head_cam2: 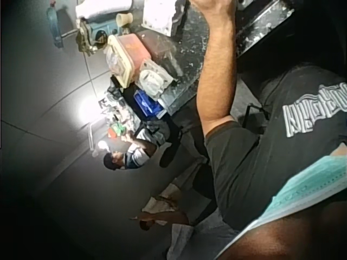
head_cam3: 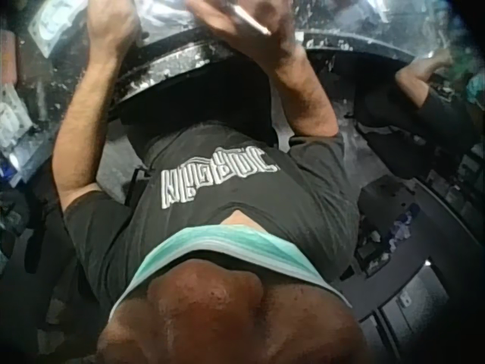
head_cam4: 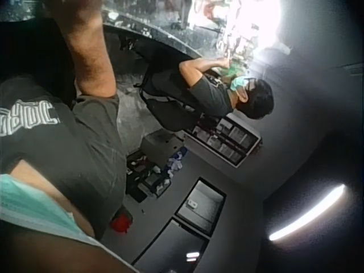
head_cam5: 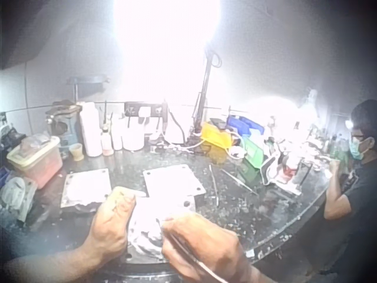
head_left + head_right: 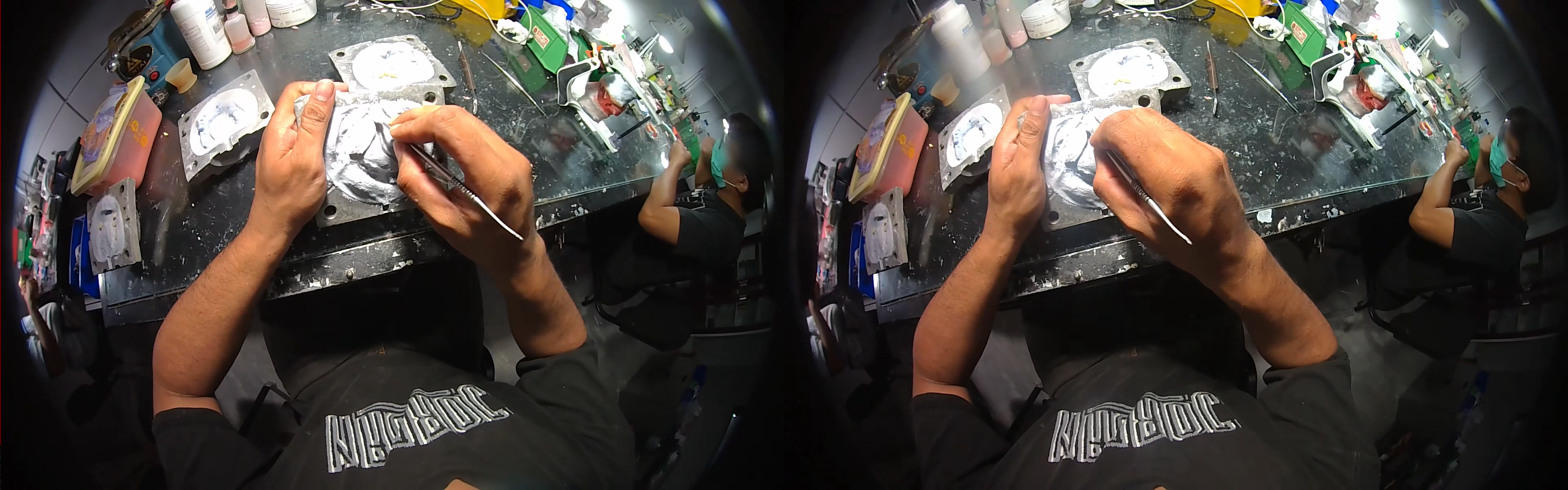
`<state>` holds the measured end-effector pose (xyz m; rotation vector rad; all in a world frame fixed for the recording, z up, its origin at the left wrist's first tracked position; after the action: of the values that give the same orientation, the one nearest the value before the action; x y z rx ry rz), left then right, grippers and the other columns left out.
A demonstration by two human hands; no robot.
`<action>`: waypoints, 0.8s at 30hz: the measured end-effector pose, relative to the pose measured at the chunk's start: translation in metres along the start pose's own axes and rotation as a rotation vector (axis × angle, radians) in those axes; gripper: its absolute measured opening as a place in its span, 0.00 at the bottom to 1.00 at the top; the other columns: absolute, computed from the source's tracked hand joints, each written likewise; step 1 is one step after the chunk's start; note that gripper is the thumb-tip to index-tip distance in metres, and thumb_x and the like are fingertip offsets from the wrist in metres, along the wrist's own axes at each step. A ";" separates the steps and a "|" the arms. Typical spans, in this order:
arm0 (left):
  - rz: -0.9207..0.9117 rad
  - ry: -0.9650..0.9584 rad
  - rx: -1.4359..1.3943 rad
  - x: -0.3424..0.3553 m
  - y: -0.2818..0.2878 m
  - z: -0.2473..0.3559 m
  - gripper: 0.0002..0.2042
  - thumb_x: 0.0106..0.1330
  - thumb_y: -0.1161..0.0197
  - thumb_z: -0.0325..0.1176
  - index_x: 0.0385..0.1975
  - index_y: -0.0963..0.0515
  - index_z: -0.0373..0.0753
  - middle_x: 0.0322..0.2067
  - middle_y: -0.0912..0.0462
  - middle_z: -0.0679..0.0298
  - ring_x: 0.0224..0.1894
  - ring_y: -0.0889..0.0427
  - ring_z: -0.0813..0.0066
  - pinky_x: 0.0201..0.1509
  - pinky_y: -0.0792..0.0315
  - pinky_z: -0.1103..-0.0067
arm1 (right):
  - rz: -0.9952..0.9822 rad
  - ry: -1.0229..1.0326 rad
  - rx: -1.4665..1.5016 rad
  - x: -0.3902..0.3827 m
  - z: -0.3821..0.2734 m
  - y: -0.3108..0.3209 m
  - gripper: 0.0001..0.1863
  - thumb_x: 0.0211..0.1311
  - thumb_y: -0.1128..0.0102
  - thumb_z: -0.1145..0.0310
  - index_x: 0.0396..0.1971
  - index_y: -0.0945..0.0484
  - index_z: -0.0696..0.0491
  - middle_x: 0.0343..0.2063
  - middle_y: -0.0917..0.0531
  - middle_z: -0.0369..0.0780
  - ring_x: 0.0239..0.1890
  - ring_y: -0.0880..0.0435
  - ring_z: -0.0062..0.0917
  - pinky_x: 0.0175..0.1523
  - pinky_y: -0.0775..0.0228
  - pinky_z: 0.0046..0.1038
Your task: The person uses a small metal tool to carve and shape a white clay-like material inside a square metal mold. They repeatedly scrape, smooth, and refine the surface of the material, occasionally switching between different tools and adjusting the mold's position on the workbench.
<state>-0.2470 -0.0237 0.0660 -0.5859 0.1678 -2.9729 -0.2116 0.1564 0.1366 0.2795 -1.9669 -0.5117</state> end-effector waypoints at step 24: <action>0.053 -0.023 0.189 -0.011 0.009 0.000 0.13 0.87 0.47 0.40 0.54 0.24 0.37 0.34 0.21 0.73 0.30 0.31 0.94 0.32 0.36 0.89 | 0.069 0.059 -0.207 -0.002 -0.020 -0.015 0.09 0.65 0.29 0.84 0.43 0.16 0.61 0.41 0.10 0.50 0.45 0.07 0.40 0.51 0.15 0.33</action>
<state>-0.2364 -0.0314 0.0612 -0.5814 -0.0977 -2.8862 -0.1932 0.1396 0.1355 0.0952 -1.8424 -0.6494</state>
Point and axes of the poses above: each hand's wrist, its own x-axis towards the middle knuckle, its own y-axis out of the back of the hand, z = x × y, the point moved 8 cm from there along x, towards the middle knuckle
